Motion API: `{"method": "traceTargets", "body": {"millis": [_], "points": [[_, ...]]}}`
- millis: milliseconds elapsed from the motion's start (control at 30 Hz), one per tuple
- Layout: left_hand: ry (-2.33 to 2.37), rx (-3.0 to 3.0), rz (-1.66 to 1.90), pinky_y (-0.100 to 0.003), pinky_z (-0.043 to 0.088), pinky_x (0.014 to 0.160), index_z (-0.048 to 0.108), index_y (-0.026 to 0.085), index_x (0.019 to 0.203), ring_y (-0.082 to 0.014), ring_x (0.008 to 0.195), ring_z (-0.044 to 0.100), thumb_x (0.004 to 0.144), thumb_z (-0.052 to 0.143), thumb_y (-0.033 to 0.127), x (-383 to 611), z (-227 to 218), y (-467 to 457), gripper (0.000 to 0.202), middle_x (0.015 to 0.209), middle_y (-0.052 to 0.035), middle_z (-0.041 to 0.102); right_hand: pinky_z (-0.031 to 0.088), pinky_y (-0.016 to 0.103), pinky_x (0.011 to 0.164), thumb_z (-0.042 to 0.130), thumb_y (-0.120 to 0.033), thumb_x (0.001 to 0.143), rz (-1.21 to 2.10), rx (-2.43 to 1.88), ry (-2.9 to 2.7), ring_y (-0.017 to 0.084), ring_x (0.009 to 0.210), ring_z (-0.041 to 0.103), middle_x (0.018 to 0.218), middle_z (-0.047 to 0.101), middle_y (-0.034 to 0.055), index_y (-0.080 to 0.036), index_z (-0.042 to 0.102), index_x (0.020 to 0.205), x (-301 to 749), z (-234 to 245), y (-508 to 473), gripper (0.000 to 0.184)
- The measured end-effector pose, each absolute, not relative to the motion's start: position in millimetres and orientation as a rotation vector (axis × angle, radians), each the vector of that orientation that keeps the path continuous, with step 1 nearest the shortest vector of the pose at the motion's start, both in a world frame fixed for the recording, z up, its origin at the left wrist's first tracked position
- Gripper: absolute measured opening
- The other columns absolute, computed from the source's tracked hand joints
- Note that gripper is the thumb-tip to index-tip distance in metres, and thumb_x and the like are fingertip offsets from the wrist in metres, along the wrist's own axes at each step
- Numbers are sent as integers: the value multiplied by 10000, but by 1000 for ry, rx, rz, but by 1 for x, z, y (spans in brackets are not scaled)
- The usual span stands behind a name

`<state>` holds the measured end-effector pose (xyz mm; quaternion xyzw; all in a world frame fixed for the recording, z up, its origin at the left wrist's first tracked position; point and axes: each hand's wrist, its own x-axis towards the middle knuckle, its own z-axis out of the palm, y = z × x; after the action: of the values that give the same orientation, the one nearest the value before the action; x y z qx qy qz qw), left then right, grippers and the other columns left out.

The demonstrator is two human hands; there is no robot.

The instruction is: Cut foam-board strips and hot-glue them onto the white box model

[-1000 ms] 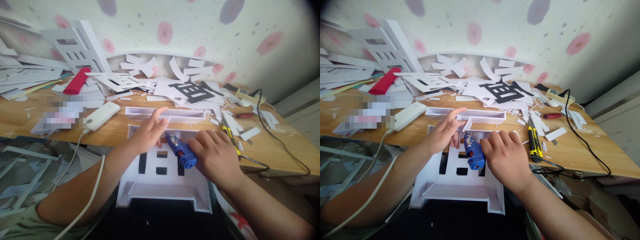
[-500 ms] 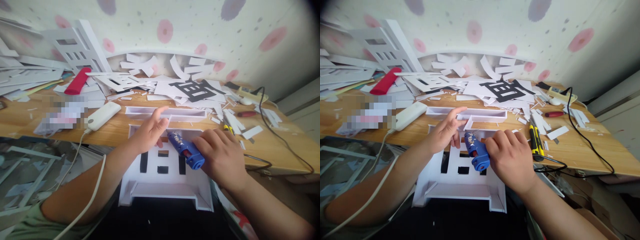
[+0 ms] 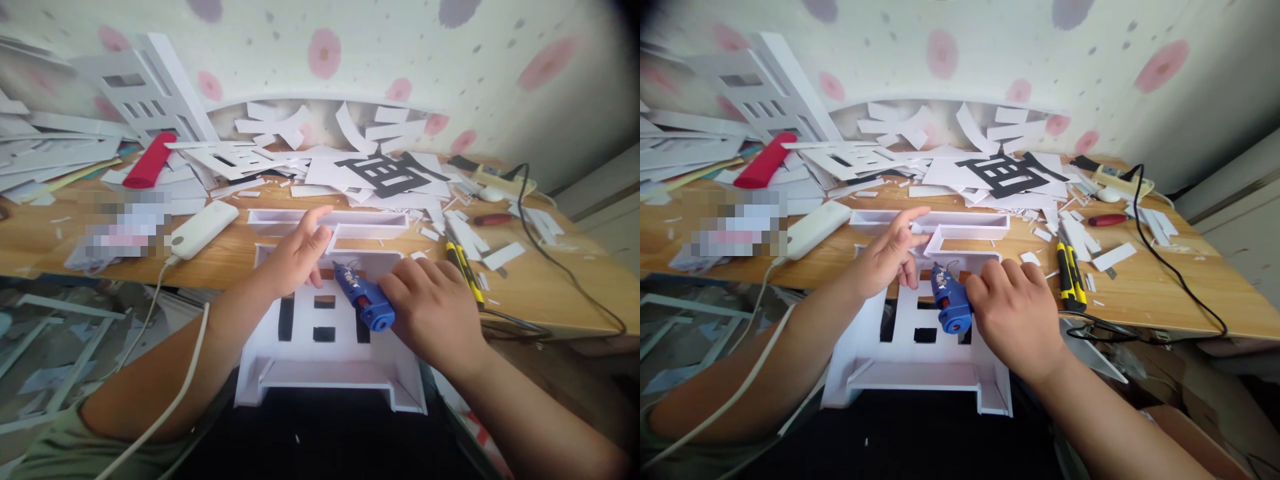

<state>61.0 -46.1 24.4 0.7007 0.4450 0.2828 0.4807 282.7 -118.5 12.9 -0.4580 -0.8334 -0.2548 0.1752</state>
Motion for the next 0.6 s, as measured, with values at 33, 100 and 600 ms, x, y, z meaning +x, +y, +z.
{"method": "traceTargets", "body": {"millis": [33,100,600], "points": [[1085,1707,682,-284,497,476,227,281,1510,-156,505,651,860,235,808,61,25,-45,837,1145,-154,684,229,348,666,570,-229,958,-740,-1302,-2357,224,704,403,722,508,42,-215,585,744,281,12,-117,214],[1088,1698,694,-277,498,461,237,279,1508,-148,489,645,857,237,811,61,24,-43,842,1174,-171,677,219,350,667,595,-197,929,-760,-1305,-2358,225,705,391,722,500,41,-217,571,737,278,11,-115,194],[1133,1677,700,-251,476,433,283,274,1493,-125,465,624,895,241,767,65,23,-38,775,1209,-171,670,213,351,676,536,-120,918,-794,-1335,-2398,230,711,382,719,492,47,-214,547,712,274,7,-105,226]]}}
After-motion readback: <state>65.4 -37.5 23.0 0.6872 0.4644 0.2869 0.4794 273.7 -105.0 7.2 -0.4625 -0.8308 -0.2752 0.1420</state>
